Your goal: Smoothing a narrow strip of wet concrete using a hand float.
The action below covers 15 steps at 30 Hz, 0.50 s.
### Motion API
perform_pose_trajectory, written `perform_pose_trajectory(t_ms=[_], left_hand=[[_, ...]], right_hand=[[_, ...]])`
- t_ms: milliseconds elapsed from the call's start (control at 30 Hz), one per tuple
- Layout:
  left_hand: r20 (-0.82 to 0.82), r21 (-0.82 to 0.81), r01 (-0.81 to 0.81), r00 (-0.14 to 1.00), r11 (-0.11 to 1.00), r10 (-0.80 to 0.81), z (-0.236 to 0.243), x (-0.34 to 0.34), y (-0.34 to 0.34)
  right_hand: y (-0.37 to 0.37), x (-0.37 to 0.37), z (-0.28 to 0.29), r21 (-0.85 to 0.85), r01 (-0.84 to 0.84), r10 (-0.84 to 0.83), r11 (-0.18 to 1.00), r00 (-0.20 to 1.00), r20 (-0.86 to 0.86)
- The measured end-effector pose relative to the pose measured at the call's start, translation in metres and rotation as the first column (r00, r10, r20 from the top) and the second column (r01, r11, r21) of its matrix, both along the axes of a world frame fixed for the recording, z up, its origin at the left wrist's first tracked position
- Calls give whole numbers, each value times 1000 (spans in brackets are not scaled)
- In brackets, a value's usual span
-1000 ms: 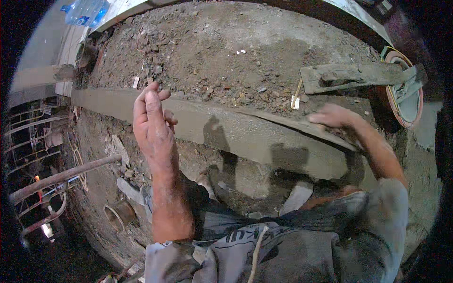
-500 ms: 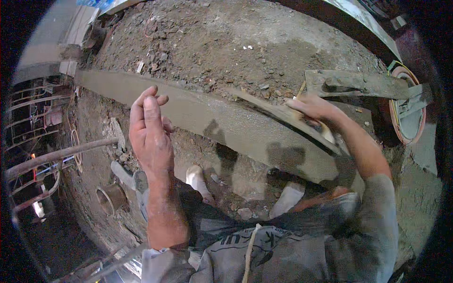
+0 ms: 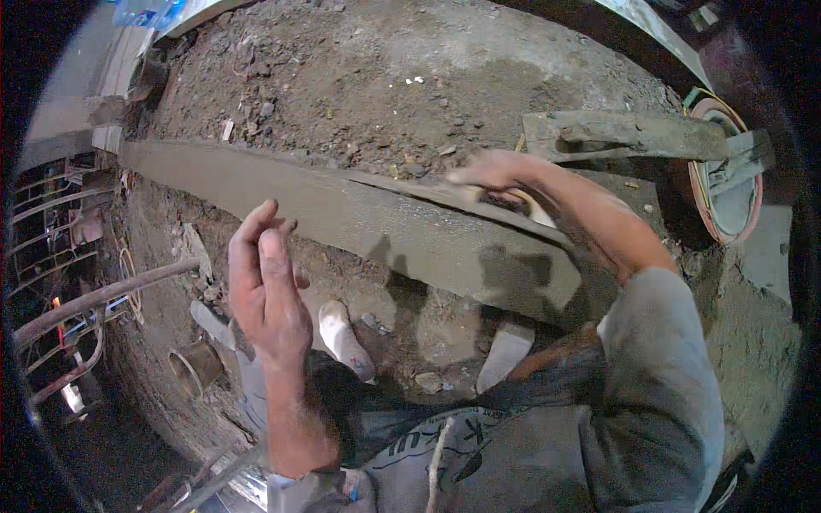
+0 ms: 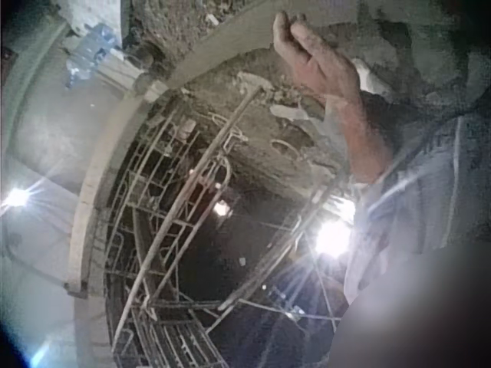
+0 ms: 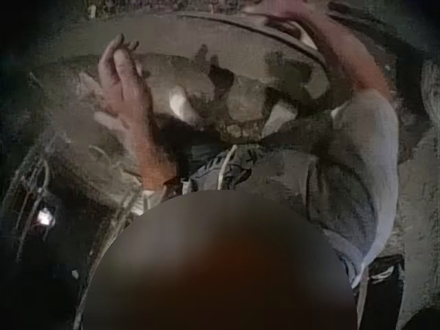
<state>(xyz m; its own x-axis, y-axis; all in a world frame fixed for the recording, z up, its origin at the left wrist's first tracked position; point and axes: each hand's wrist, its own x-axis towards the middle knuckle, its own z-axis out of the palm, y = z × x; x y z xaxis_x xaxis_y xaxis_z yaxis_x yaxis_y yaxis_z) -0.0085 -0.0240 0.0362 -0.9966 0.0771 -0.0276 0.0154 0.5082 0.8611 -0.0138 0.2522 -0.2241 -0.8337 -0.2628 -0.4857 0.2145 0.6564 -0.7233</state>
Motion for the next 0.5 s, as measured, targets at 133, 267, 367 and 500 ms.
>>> perform_pose_trajectory(t_ms=[133, 267, 367, 500], left_hand=[[28, -65, 64, 998, 996, -62, -19, -15, 13], [-1, -111, 144, 989, 983, -145, -32, -25, 15], [21, -130, 151, 989, 980, -149, -31, -28, 15], [38, -93, 115, 993, 989, -112, -30, -30, 23]], right_hand=[[80, 92, 94, 134, -65, -31, 989, 789, 613], [181, 229, 129, 354, 42, -244, 934, 799, 550], [196, 256, 141, 421, 84, -341, 903, 735, 586], [167, 197, 97, 204, 269, -319, 941, 904, 283]])
